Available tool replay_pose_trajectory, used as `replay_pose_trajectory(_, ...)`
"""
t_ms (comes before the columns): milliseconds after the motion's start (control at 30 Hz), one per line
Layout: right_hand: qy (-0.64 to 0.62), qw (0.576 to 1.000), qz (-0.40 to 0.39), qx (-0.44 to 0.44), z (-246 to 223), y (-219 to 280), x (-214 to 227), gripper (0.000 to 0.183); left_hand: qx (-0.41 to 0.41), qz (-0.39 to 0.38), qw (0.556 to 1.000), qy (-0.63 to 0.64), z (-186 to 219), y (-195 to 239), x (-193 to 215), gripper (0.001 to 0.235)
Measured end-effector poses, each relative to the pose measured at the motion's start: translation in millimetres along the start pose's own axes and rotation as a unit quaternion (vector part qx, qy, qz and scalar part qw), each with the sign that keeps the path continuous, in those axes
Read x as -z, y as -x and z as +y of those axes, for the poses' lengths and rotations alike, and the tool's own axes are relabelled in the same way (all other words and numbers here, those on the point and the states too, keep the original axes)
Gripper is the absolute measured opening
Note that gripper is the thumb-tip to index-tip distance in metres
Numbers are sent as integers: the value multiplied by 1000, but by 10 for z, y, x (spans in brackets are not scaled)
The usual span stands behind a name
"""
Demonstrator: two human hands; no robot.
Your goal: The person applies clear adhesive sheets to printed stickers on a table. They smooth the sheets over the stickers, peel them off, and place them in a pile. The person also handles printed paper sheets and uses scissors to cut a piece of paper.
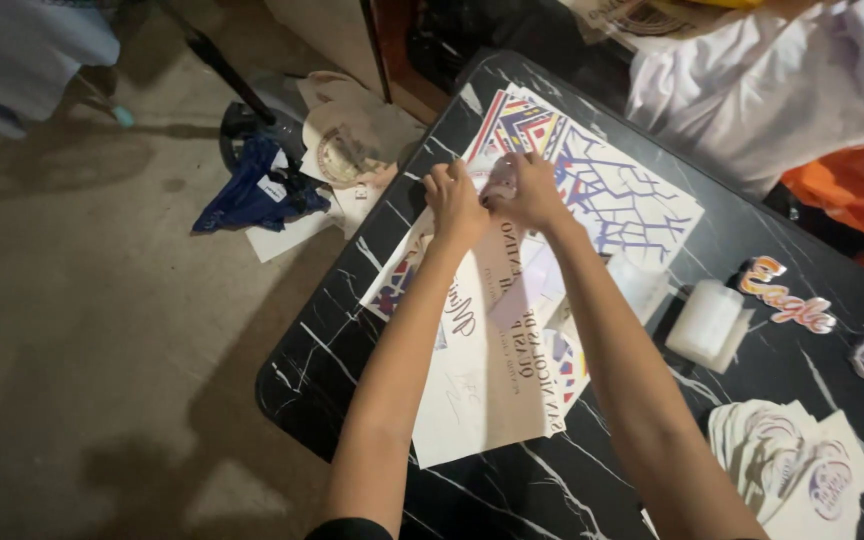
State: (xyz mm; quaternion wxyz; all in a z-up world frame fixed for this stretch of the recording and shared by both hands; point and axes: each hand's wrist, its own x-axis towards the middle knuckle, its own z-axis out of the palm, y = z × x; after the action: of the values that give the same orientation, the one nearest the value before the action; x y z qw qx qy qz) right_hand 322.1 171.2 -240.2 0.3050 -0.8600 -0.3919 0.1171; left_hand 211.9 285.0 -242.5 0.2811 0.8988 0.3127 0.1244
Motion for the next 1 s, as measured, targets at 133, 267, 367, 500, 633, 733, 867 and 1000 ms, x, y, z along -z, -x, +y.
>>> replay_pose_trajectory(133, 19, 999, -23, -42, -42, -50, 48, 73, -19, 16, 998, 59, 24, 70, 127, 94)
replay_pose_trajectory(267, 12, 998, -26, -53, -59, -77, 34, 79, -24, 28, 995, 95, 27, 58, 175, 96)
replay_pose_trajectory(367, 19, 998, -6, -60, -7, -76, -72, 80, -20, 15, 995, 100, 11, 65, 164, 95)
replay_pose_trajectory(500, 110, 994, 17, -21, 30, -168, -134, 65, -40, 16, 994, 102, -91, 64, 58, 93)
replay_pose_trajectory(633, 14, 989, -50, -139, -90, -239, 55, 73, -46, 22, 990, 130, 0, 102, 198, 95)
replay_pose_trajectory(733, 6, 978, -121, -171, 49, -258, -18, 61, -34, 3, 989, 143, 34, 103, 269, 99)
replay_pose_trajectory(867, -54, 993, -54, -93, -32, -119, 75, 64, -28, 0, 994, 109, 150, 160, 428, 102)
replay_pose_trajectory(1000, -141, 988, -28, -52, -262, 101, 415, 47, -73, -3, 995, 71, 189, 184, 491, 92)
